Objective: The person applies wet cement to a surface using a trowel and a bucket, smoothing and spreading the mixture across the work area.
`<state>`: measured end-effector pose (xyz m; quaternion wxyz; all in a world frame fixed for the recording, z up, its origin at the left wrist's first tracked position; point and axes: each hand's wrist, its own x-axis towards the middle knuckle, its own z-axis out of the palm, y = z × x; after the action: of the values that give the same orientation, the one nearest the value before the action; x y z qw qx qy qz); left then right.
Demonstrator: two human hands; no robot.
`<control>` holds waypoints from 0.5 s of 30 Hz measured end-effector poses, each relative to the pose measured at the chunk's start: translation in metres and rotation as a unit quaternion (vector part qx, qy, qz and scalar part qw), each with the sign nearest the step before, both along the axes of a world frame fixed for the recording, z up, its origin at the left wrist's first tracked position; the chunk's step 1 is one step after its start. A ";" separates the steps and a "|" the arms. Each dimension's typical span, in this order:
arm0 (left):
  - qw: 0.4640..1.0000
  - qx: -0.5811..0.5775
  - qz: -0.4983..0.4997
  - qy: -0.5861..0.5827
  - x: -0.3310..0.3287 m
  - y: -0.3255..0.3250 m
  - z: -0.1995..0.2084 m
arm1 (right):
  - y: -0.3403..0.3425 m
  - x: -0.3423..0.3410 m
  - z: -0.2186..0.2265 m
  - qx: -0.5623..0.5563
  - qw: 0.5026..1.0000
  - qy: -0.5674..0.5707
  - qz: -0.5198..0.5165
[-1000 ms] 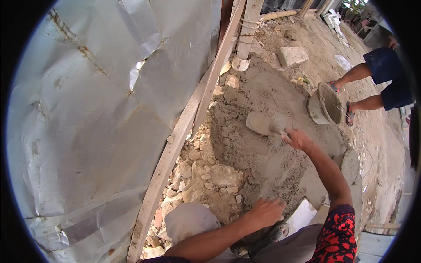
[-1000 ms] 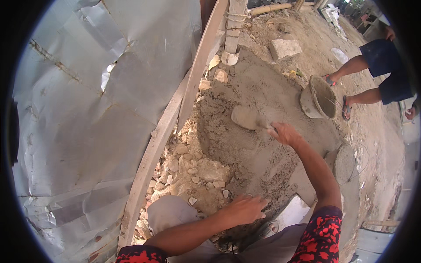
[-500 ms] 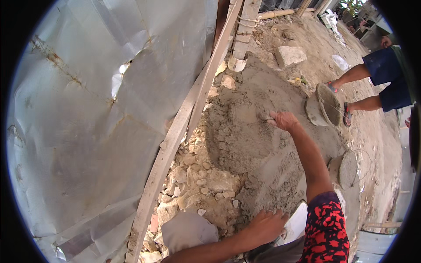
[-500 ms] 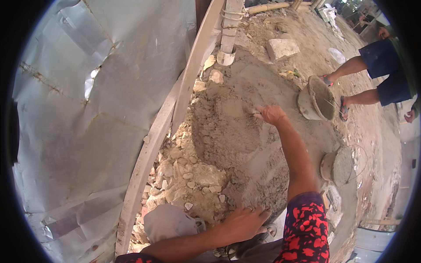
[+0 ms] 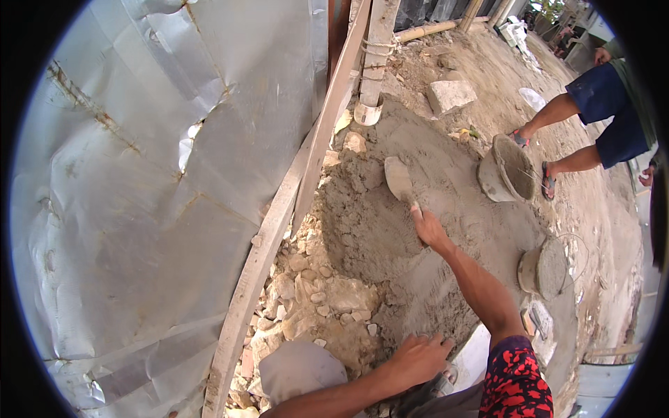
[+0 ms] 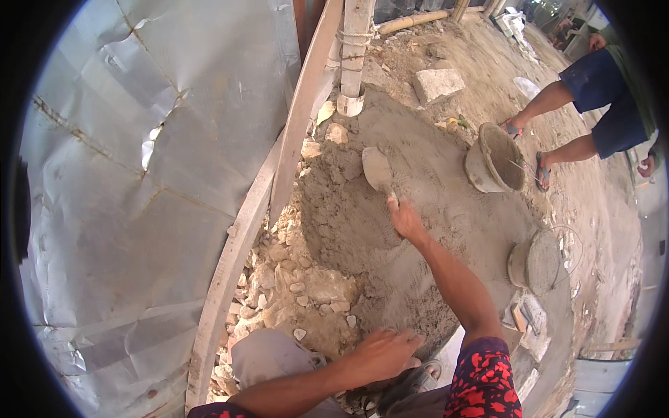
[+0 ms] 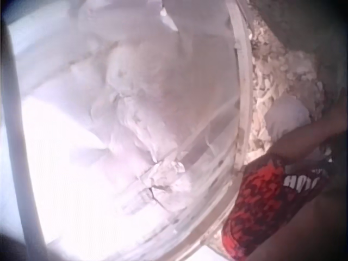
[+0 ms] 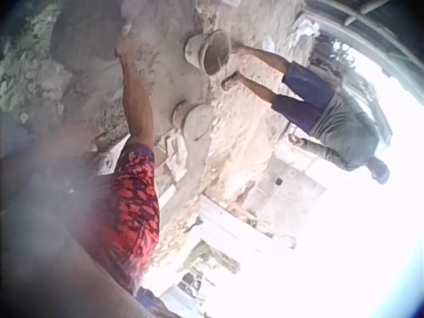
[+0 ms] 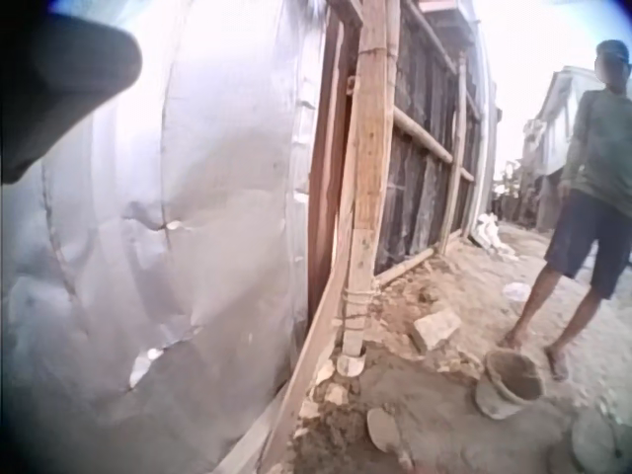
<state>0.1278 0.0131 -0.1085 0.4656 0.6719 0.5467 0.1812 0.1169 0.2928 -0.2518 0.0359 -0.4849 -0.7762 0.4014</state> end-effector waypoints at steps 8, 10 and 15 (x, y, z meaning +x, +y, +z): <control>0.999 0.042 -0.024 0.009 -0.010 -0.013 -0.004 | -0.054 -0.139 -0.005 -0.270 0.937 0.152 -0.161; 0.998 0.020 -0.059 0.034 -0.005 -0.004 -0.014 | -0.018 -0.174 0.000 -0.264 0.952 0.098 -0.119; 1.000 -0.002 -0.007 -0.007 -0.032 0.014 -0.009 | 0.013 -0.145 0.031 -0.233 0.969 -0.074 0.040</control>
<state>0.0961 0.0270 -0.1178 0.4715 0.6737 0.5393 0.1816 -0.0283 0.3056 -0.2208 -0.1511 -0.4769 -0.6806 0.5352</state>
